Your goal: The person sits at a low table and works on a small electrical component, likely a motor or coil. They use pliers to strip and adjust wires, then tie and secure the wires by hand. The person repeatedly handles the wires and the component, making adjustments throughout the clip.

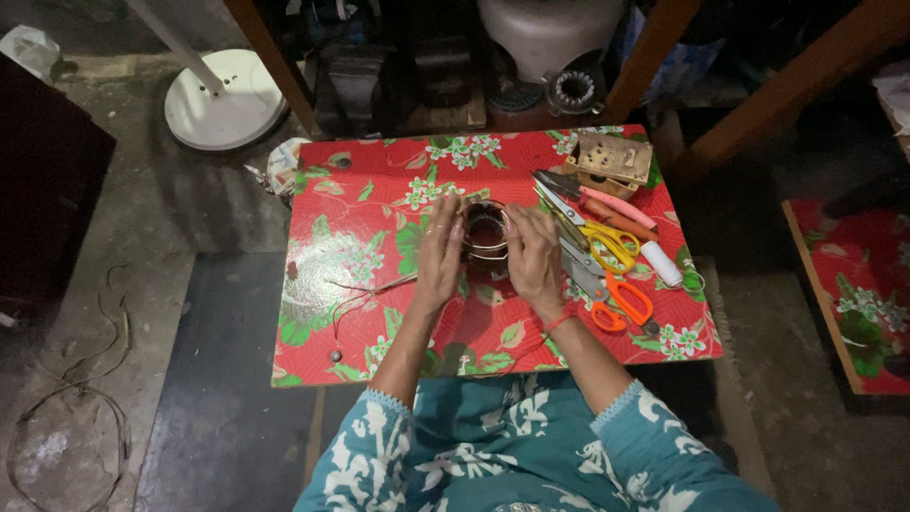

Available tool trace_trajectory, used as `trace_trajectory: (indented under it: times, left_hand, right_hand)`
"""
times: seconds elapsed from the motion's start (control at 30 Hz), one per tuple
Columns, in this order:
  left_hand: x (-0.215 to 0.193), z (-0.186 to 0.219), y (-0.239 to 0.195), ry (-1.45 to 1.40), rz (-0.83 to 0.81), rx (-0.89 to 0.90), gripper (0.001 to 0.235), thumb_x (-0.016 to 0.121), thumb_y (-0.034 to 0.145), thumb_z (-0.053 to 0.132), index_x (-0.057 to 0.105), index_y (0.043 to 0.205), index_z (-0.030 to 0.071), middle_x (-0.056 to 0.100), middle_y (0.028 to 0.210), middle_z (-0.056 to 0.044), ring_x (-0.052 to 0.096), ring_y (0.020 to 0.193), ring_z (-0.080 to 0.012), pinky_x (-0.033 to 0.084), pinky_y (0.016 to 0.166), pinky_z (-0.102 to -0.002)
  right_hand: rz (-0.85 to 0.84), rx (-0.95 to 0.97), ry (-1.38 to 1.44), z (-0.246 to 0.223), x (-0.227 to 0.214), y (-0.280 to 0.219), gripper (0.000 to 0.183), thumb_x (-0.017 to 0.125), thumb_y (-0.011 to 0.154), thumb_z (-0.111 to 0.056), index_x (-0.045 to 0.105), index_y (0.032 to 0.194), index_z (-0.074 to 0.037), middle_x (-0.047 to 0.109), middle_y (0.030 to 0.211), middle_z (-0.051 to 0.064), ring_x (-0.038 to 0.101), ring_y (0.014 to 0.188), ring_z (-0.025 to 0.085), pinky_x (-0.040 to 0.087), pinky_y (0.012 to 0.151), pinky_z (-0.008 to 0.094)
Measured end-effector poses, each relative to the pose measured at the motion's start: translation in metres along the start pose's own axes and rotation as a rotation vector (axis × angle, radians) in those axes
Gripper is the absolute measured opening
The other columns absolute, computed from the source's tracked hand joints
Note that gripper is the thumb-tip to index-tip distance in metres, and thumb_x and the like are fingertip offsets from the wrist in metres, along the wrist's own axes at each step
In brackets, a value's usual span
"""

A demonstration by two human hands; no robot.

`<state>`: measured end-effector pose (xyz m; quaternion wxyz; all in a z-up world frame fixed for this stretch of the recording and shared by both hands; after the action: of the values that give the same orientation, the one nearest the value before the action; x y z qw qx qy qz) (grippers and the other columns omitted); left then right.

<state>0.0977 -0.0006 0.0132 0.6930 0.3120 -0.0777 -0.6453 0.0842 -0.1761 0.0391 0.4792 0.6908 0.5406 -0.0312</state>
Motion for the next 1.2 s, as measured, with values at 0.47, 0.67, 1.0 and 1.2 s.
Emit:
trace_trajectory:
  times: [0.47, 0.67, 1.0, 1.2]
  left_hand:
    - [-0.005, 0.016, -0.048, 0.373, 0.193, 0.015, 0.048, 0.048, 0.108, 0.025, 0.047, 0.151, 0.004, 0.048, 0.157, -0.019, 0.026, 0.157, -0.0417, 0.022, 0.128, -0.053]
    - [-0.002, -0.007, -0.06, 0.264, 0.326, -0.058, 0.051, 0.055, 0.105, 0.016, 0.044, 0.152, -0.001, 0.051, 0.146, -0.025, 0.038, 0.146, -0.0431, 0.028, 0.122, -0.054]
    - [-0.008, -0.015, -0.063, 0.422, 0.316, 0.007, 0.048, 0.065, 0.097, 0.016, 0.053, 0.142, 0.004, 0.053, 0.14, -0.027, 0.045, 0.134, -0.0447, 0.036, 0.113, -0.053]
    - [-0.066, -0.008, -0.063, 0.536, 0.21, 0.006, 0.048, 0.062, 0.097, 0.015, 0.053, 0.141, -0.001, 0.056, 0.136, -0.024, 0.048, 0.129, -0.0443, 0.039, 0.11, -0.054]
  right_hand:
    - [0.079, 0.001, -0.145, -0.003, -0.024, -0.04, 0.036, 0.055, 0.106, -0.016, 0.052, 0.137, 0.002, 0.06, 0.129, 0.02, 0.052, 0.122, 0.039, 0.037, 0.108, 0.052]
    - [0.083, -0.033, -0.21, -0.004, -0.022, -0.043, 0.036, 0.057, 0.103, -0.015, 0.053, 0.136, 0.0, 0.062, 0.121, 0.017, 0.054, 0.117, 0.037, 0.038, 0.103, 0.052]
    - [0.088, -0.087, -0.19, -0.011, -0.025, -0.045, 0.036, 0.058, 0.105, -0.014, 0.051, 0.137, 0.001, 0.061, 0.122, 0.017, 0.054, 0.118, 0.038, 0.038, 0.105, 0.053]
    - [0.129, -0.128, -0.127, -0.037, -0.033, -0.051, 0.034, 0.055, 0.104, -0.012, 0.05, 0.135, 0.002, 0.061, 0.123, 0.019, 0.055, 0.118, 0.039, 0.038, 0.105, 0.053]
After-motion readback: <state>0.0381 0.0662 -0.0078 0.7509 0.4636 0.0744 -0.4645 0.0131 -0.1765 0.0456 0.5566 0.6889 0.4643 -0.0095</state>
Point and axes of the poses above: each hand's wrist, its own y-axis towards the middle knuckle, its own x-axis out of the palm, z = x × y, the point moved 6 cm from there along y, towards the middle knuckle
